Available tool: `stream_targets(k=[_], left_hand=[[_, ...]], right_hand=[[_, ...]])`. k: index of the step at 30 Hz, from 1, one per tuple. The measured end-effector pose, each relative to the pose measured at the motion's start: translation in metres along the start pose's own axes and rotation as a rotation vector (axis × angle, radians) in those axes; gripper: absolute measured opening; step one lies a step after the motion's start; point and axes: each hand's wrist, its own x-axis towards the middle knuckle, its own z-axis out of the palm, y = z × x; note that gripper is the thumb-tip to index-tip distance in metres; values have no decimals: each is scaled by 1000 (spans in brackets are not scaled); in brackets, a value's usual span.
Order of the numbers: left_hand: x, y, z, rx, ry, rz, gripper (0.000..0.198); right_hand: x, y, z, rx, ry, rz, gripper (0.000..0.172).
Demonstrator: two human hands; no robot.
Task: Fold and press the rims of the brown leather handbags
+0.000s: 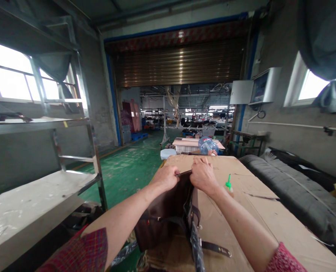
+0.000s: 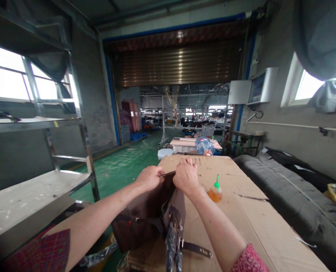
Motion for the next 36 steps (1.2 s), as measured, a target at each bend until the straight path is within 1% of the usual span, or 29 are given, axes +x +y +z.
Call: stream_targets(k=[2, 7, 11, 15, 17, 22, 26, 30, 33, 36], left_hand=[[0, 0, 0, 6, -4, 3, 17], [1, -3, 2, -33, -12, 38, 17], [2, -6, 4, -36, -1, 50, 19], [3, -6, 6, -12, 16, 67, 19], [3, -7, 7, -4, 21, 75, 17], [4, -11, 10, -25, 26, 98, 19], [4, -12, 10, -45, 25, 107, 18], [4, -10, 8, -52, 15, 99, 15], [4, -10, 8, -46, 11, 96, 15], [4, -12, 9, -36, 2, 102, 16]], right_hand=[[-1, 1, 2, 17, 14, 14, 23], [-2, 10, 6, 156, 26, -21, 7], [-4, 16, 7, 327, 49, -59, 11], [-3, 13, 8, 409, 61, -132, 19], [-1, 10, 8, 408, 51, -163, 20], [1, 4, 6, 368, 6, -106, 10], [3, 3, 5, 354, -27, -117, 10], [6, 3, 5, 338, -59, -126, 4], [7, 3, 5, 340, -56, -156, 4], [8, 2, 8, 294, -15, -184, 5]])
